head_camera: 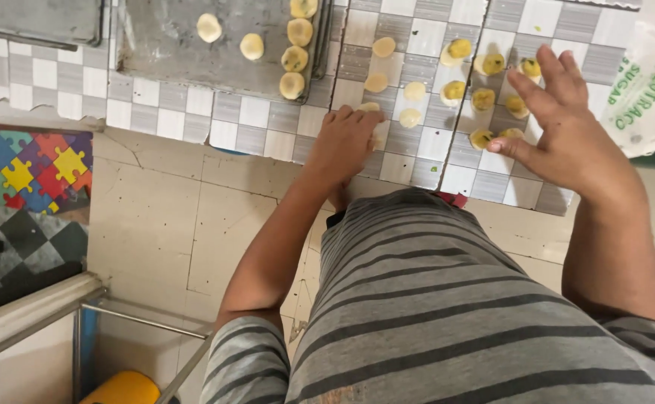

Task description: The person places small yellow filling balls into flattened dough discs on a tiled counter, folds the dough around the filling to seal it, and arranges the finished dumplings on a metal tray. The process is repeated continuously.

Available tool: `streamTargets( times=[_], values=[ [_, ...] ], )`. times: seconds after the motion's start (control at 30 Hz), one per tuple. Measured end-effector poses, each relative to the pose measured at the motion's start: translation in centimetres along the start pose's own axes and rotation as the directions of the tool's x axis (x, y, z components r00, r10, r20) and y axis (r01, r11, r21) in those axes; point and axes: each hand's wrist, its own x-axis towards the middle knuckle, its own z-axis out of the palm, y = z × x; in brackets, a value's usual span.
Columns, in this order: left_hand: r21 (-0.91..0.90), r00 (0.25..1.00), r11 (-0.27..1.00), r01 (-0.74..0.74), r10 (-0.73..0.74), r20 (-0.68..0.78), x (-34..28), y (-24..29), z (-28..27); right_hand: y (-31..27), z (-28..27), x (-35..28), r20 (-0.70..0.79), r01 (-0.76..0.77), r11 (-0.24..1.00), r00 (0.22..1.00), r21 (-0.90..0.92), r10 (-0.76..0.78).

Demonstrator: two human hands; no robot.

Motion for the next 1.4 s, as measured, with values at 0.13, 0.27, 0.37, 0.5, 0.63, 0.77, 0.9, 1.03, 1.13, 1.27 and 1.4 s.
streamTargets(
  times=[0.13,0.27,0.37,0.5,0.63,0.77,0.9,1.03,1.13,1.27,1.4],
  values=[
    [0.019,0.97,0.993,0.116,-0.117,0.214,-0.3,-0.4,-0.4,-2.6,-0.2,1.2,0.119,-0.104,0.994,0.988,0.039,0.098],
    [-0.015,0.999,0.999,0.049,-0.049,0.01,-0.5,-1.5,-0.2,-3.0,0.5,2.1,0.106,-0.064,0.998,0.992,0.008,0.063],
    [-0.273,0.99,0.952,0.137,-0.127,0.054,-1.5,-3.5,-3.2,-4.0,0.6,2.5,0.129,-0.118,0.993,0.985,0.029,0.113],
    [-0.439,0.946,0.88,0.183,-0.279,-0.165,-3.8,-9.4,-8.8,-5.0,1.0,3.2,0.091,-0.098,0.995,0.991,0.02,0.096],
    [-0.055,0.706,0.961,0.273,-0.238,-0.667,-5.8,-15.0,-14.0,-3.6,3.1,3.5,-0.038,0.114,0.994,0.993,0.003,-0.113],
    [0.203,0.62,0.926,0.319,-0.042,-0.783,-6.7,-20.6,-12.0,-7.1,3.9,5.6,0.044,-0.085,0.996,0.996,0.013,0.084],
    [0.319,0.753,0.791,0.522,-0.252,-0.608,-8.2,-23.9,-9.1,-9.8,4.6,7.6,0.102,-0.132,0.99,0.985,-0.048,0.136],
    [0.397,0.772,0.707,0.586,-0.338,-0.538,-8.2,-24.4,-8.9,-11.4,5.6,9.3,0.127,-0.176,0.984,0.976,-0.036,0.179],
    [0.485,0.846,0.704,0.519,-0.341,-0.41,-7.5,-24.1,-10.0,-11.3,6.9,9.4,0.084,-0.169,0.986,0.982,-0.011,0.169],
    [0.485,0.863,0.715,0.503,-0.389,-0.322,-7.0,-24.1,-10.7,-11.9,6.8,9.7,0.069,-0.199,0.979,0.977,-0.032,0.201],
    [0.547,0.886,0.706,0.45,-0.279,-0.37,-7.6,-24.4,-10.5,-12.1,5.2,8.7,0.009,-0.256,0.966,0.967,-0.025,0.256]
  ],
)
